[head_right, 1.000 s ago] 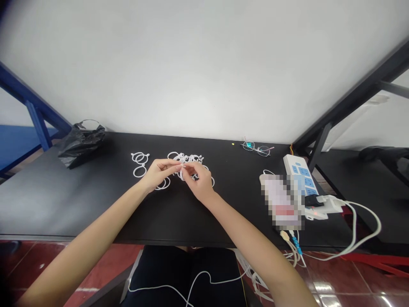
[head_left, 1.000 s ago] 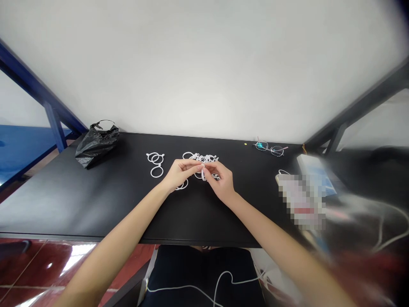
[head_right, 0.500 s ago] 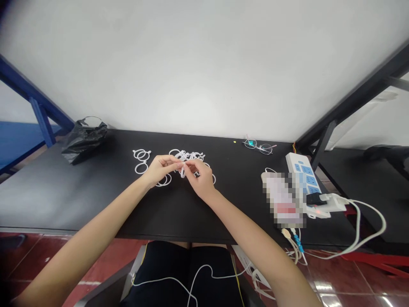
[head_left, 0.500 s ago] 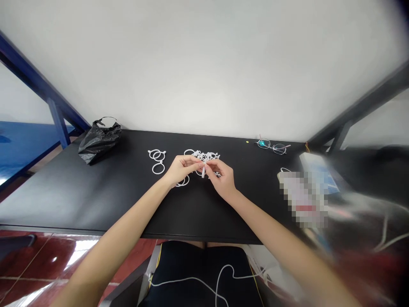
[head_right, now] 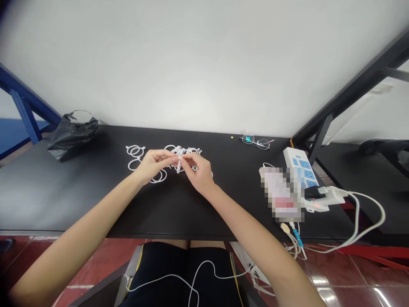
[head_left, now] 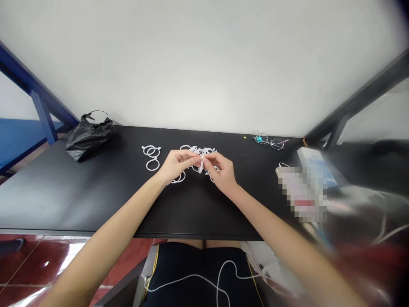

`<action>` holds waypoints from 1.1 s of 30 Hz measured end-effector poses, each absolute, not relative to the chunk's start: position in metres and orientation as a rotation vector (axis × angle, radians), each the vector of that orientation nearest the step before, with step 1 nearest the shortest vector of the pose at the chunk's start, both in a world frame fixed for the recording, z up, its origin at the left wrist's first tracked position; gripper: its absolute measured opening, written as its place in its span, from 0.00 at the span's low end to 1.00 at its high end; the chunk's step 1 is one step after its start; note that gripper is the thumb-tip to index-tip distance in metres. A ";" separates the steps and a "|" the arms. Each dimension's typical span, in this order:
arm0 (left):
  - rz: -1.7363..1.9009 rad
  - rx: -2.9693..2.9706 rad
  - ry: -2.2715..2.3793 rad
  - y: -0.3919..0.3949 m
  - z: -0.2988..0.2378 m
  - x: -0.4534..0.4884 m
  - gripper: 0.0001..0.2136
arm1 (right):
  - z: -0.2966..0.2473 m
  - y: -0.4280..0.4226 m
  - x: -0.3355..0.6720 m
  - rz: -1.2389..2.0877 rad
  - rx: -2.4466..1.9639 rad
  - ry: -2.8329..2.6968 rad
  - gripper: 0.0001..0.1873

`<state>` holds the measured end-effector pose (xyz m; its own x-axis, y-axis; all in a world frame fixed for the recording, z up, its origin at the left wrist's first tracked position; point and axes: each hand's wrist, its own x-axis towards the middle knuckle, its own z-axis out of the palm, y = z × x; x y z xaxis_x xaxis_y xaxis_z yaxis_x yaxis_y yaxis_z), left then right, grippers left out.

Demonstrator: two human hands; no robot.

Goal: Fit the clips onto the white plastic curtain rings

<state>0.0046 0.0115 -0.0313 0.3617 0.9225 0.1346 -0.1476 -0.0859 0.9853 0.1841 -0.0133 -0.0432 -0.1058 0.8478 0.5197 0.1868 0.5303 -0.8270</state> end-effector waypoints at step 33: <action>1.051 1.326 0.763 0.014 -0.038 0.006 0.12 | -0.039 -0.012 0.176 1.153 -0.900 -1.317 0.19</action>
